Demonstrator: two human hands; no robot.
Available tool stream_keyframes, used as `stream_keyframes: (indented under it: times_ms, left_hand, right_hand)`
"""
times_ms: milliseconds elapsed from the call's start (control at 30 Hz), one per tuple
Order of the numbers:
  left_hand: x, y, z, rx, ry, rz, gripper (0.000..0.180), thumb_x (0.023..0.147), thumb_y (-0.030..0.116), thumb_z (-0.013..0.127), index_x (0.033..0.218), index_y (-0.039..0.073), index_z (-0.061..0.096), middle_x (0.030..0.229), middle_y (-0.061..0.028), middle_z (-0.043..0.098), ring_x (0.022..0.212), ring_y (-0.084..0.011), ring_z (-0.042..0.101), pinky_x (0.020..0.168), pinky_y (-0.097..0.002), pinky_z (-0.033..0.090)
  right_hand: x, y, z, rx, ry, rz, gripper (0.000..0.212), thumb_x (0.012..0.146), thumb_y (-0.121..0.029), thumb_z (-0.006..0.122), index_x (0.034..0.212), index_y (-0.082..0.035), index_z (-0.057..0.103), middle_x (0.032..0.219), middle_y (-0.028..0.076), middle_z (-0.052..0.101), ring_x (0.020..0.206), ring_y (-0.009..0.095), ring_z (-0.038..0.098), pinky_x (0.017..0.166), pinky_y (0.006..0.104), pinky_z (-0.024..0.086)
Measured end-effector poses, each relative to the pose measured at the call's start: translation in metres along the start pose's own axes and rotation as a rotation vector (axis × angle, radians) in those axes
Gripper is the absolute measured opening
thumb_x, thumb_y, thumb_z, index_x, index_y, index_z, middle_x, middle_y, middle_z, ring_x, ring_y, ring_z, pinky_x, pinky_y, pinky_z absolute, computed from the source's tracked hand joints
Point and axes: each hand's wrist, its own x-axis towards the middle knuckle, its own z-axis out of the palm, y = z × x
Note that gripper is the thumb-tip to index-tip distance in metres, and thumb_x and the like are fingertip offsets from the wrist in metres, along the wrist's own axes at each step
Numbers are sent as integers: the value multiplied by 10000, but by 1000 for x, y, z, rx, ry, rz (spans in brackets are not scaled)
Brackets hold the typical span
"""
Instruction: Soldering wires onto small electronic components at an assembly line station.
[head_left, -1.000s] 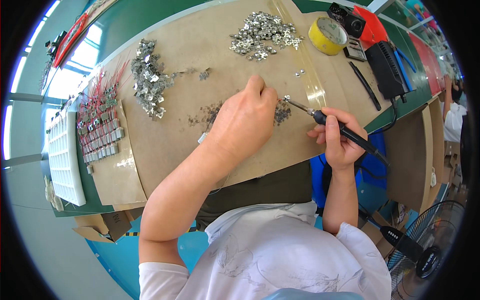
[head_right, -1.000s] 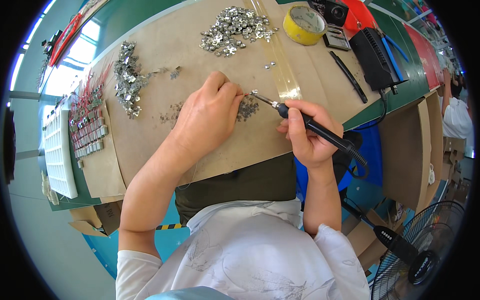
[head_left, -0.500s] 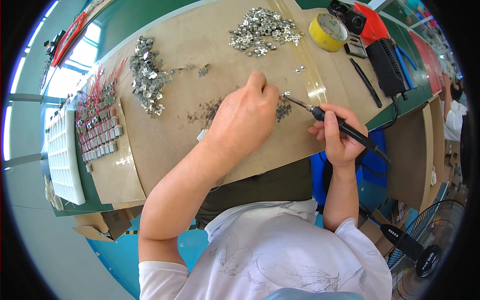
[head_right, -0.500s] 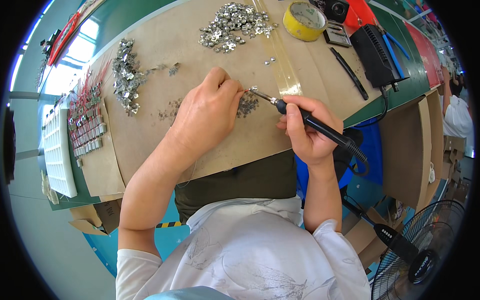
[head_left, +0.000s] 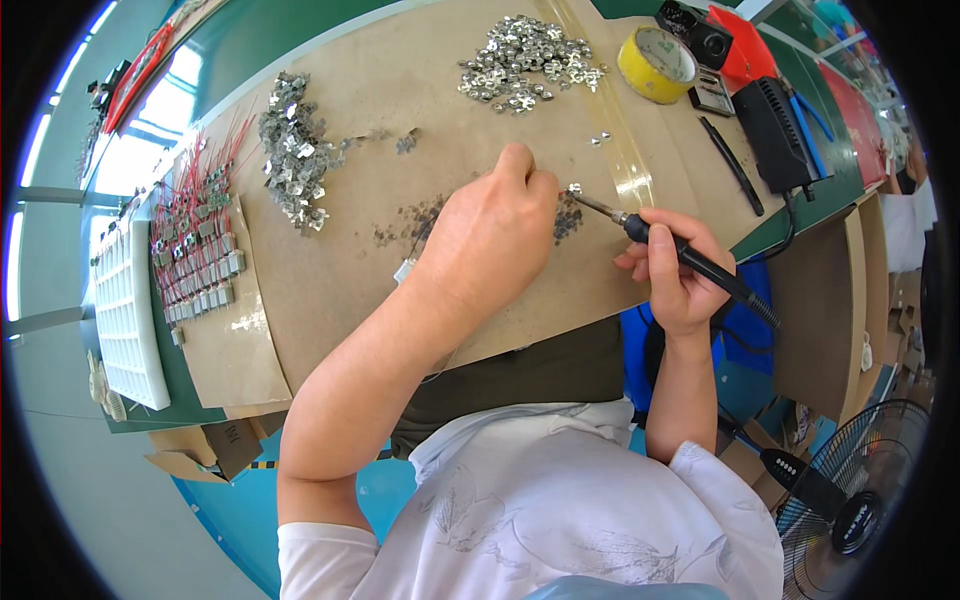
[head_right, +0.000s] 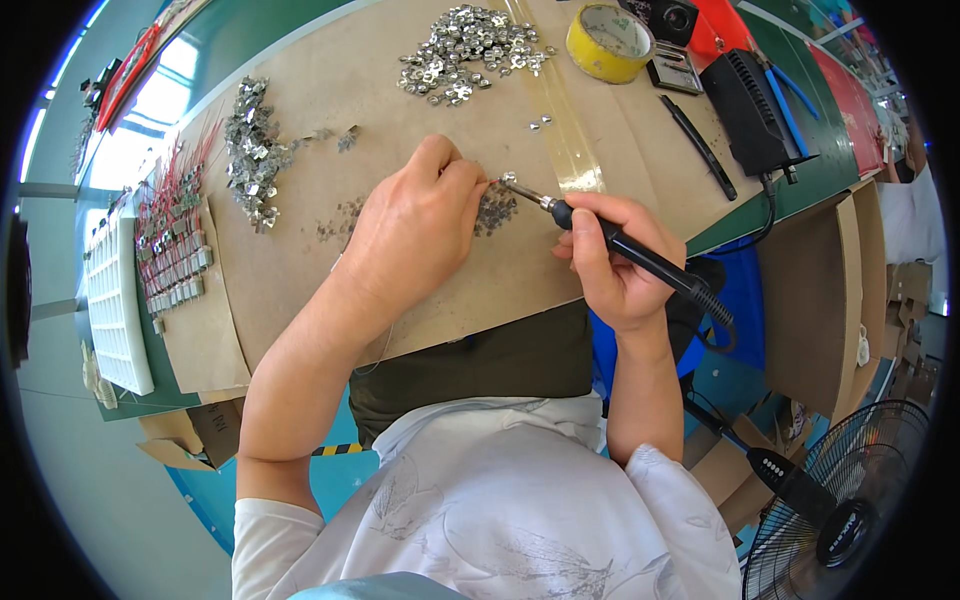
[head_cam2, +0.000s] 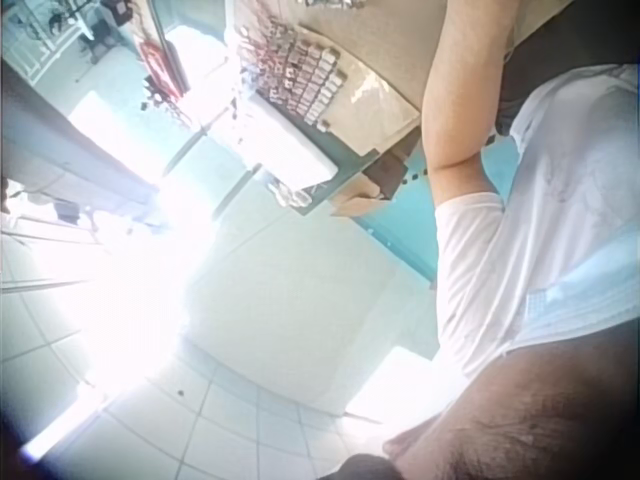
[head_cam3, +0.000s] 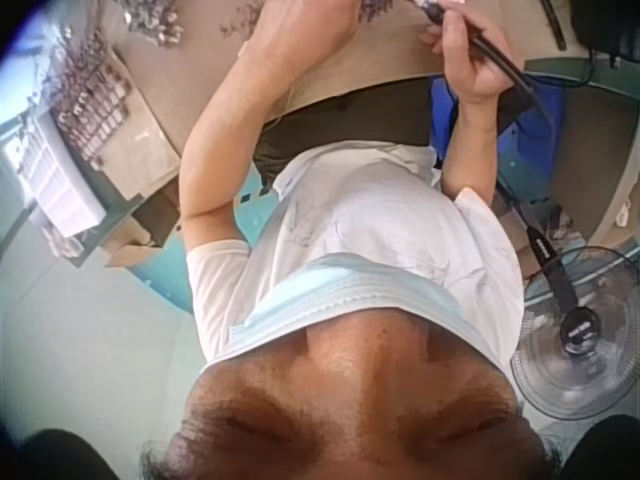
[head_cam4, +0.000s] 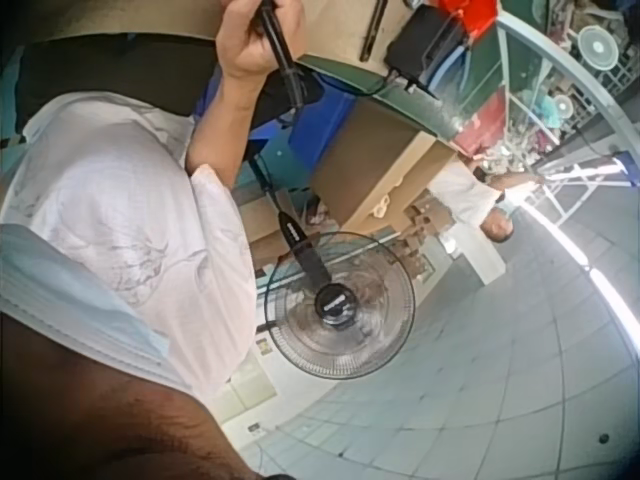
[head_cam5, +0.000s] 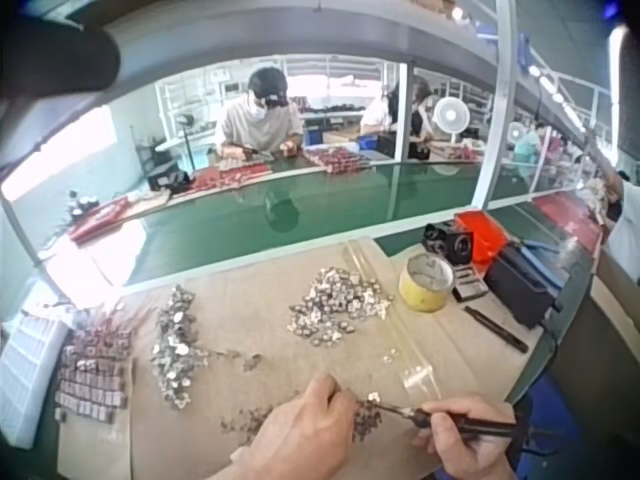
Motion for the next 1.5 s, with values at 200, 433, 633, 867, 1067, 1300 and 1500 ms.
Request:
stream_keyframes:
  times_ms: [200,433,633,867,1067,1300,1500]
  left_hand:
    - [0,1,0,-1,-12,-14,84,949,87,715,983,12,700,1002,-159,610,796,-393,680,714,-472,584]
    - [1,-1,2,-3,-20,-11,89,957,98,711,986,14,702,1022,-159,609,794,-396,682,717,-474,585]
    - [2,1,1,3,-6,-17,89,961,100,707,983,15,699,1021,-162,609,799,-398,683,720,-474,585]
    - [-2,-3,5,-5,16,4,84,967,99,699,980,16,695,1017,-161,605,803,-393,684,735,-473,587]
    - [-4,-3,5,8,-25,1,86,965,92,694,981,7,693,1024,-164,598,821,-382,682,745,-461,593]
    - [0,-2,3,22,-46,21,119,975,106,679,982,-13,693,1034,-178,605,832,-382,689,756,-458,593]
    - [0,-5,5,13,-34,12,124,977,109,676,984,-13,696,1033,-177,605,828,-383,688,753,-457,592]
  right_hand:
    - [-1,0,0,-3,1,8,119,972,9,694,1073,47,745,751,62,734,611,96,712,565,203,551]
    - [-2,0,-1,24,47,19,126,990,-10,668,1073,47,744,728,73,732,585,98,699,539,204,537]
    - [-2,1,-2,33,57,14,152,1026,-33,632,1113,59,716,730,88,731,566,104,674,541,226,550]
    - [14,-5,-5,14,54,39,191,1033,-34,645,1191,48,712,845,87,736,624,101,678,548,232,548]
    - [71,-3,-18,-560,52,-353,290,963,-53,747,1249,-12,722,882,130,657,745,257,665,673,357,533]
    - [65,-7,-21,-599,34,-410,321,953,16,738,1273,-6,713,988,162,733,839,268,729,735,343,590]
    - [68,15,-55,-715,52,-533,293,945,112,654,1212,1,700,1055,191,754,920,314,772,775,366,640]
